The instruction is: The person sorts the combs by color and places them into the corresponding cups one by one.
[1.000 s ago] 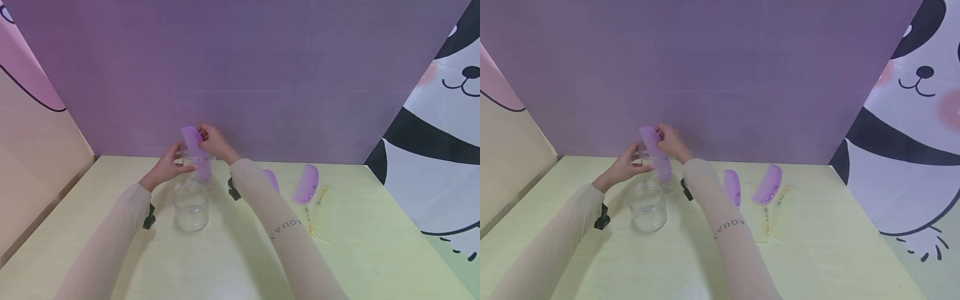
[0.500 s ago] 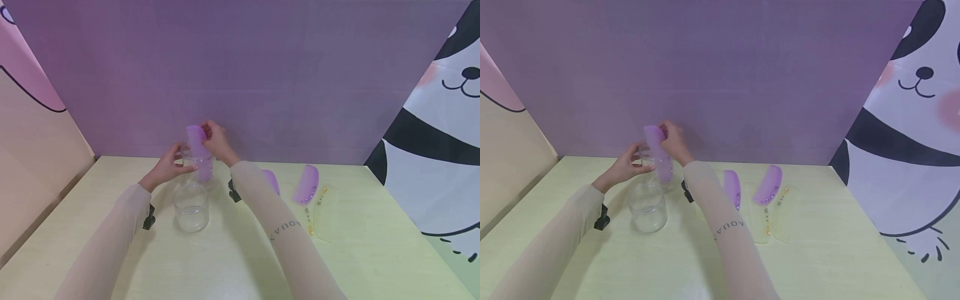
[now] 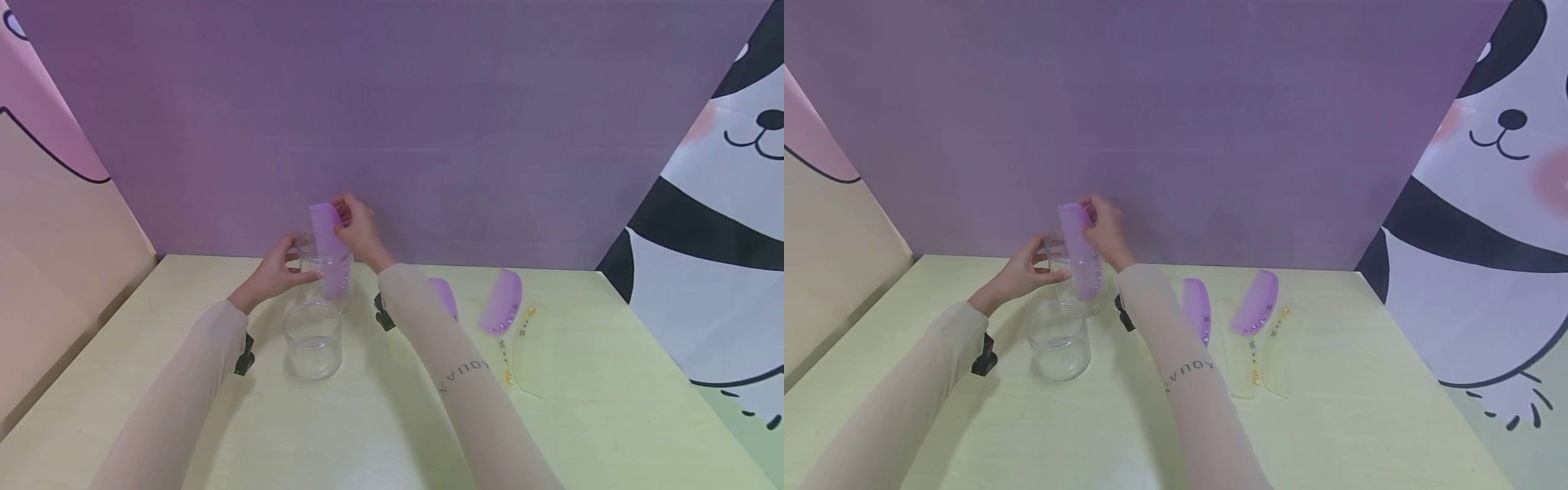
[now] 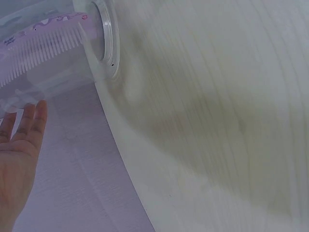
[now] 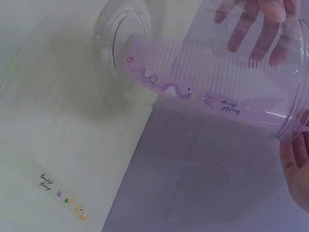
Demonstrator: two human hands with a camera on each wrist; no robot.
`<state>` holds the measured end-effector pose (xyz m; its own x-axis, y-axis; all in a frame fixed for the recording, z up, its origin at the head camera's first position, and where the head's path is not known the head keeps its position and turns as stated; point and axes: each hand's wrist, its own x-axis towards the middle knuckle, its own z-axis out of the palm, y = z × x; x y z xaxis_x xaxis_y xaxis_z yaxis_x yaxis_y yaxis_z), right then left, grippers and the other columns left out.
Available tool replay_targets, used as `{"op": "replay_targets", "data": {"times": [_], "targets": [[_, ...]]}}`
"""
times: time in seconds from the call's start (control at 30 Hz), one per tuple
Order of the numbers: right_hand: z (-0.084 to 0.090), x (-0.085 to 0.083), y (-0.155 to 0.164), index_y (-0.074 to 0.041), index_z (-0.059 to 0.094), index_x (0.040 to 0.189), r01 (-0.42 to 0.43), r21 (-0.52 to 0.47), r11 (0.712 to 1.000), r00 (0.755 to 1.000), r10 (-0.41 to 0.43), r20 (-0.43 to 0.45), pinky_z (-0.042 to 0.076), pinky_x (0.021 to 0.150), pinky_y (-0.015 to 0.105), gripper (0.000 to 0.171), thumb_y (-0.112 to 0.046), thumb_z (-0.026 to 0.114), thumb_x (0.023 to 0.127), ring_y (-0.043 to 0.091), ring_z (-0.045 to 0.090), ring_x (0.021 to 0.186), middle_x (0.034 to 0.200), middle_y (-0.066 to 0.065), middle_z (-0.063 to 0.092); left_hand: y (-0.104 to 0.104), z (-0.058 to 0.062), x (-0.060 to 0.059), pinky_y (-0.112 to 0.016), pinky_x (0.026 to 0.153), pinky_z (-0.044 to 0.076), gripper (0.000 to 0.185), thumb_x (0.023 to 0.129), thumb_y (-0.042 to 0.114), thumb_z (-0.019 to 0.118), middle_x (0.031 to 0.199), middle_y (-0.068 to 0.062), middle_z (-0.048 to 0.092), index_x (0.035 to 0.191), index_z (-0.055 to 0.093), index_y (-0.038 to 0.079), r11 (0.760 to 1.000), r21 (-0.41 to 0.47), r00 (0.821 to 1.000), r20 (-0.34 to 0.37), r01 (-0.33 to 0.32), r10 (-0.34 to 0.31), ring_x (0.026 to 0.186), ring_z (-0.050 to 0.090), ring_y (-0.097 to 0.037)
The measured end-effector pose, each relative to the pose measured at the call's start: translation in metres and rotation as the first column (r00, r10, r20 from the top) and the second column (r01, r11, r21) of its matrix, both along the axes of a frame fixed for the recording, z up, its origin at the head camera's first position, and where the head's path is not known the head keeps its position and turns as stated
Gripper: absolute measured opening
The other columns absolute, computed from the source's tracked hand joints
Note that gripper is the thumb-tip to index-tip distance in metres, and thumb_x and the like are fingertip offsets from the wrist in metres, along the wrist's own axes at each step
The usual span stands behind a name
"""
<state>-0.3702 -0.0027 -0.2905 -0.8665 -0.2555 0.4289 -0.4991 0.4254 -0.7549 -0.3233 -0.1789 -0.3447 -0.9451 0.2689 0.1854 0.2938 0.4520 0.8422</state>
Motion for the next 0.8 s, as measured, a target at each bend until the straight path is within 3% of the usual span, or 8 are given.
{"op": "replay_targets", "data": {"times": [0.2,0.43,0.8], "targets": [[-0.002,-0.002,0.003,-0.001,0.054,0.113,-0.003,-0.037,0.999,0.999,0.005,0.037,0.053,0.082,0.028,0.038,0.014,0.054,0.078,0.024,0.058,0.092,0.102,0.016,0.061,0.006,0.016,0.017,-0.049,0.097,0.044,0.085,0.079,0.014,0.072,0.143,-0.023,0.029,0.141,0.017,0.001,1.000,-0.013,1.000,0.001,-0.001,0.001,0.127,0.036,-0.043],[-0.005,-0.005,0.006,-0.001,0.052,0.115,0.008,-0.061,0.998,0.999,-0.005,0.051,0.053,0.081,0.030,0.041,0.015,0.055,0.077,0.025,0.058,0.091,0.100,0.018,0.060,-0.002,-0.007,-0.007,-0.048,0.096,0.045,0.092,0.074,0.028,0.076,0.144,-0.017,0.030,0.142,0.017,0.009,1.000,-0.004,1.000,-0.005,-0.006,0.006,0.128,0.037,-0.039],[-0.006,-0.006,0.012,-0.002,0.051,0.117,0.023,-0.064,0.998,0.997,-0.019,0.069,0.052,0.083,0.029,0.043,0.014,0.057,0.077,0.025,0.058,0.092,0.102,0.017,0.059,0.000,-0.008,-0.009,-0.046,0.096,0.045,0.094,0.071,0.034,0.077,0.144,-0.015,0.031,0.142,0.019,0.009,1.000,-0.020,1.000,-0.011,-0.010,0.010,0.128,0.038,-0.038]]}}
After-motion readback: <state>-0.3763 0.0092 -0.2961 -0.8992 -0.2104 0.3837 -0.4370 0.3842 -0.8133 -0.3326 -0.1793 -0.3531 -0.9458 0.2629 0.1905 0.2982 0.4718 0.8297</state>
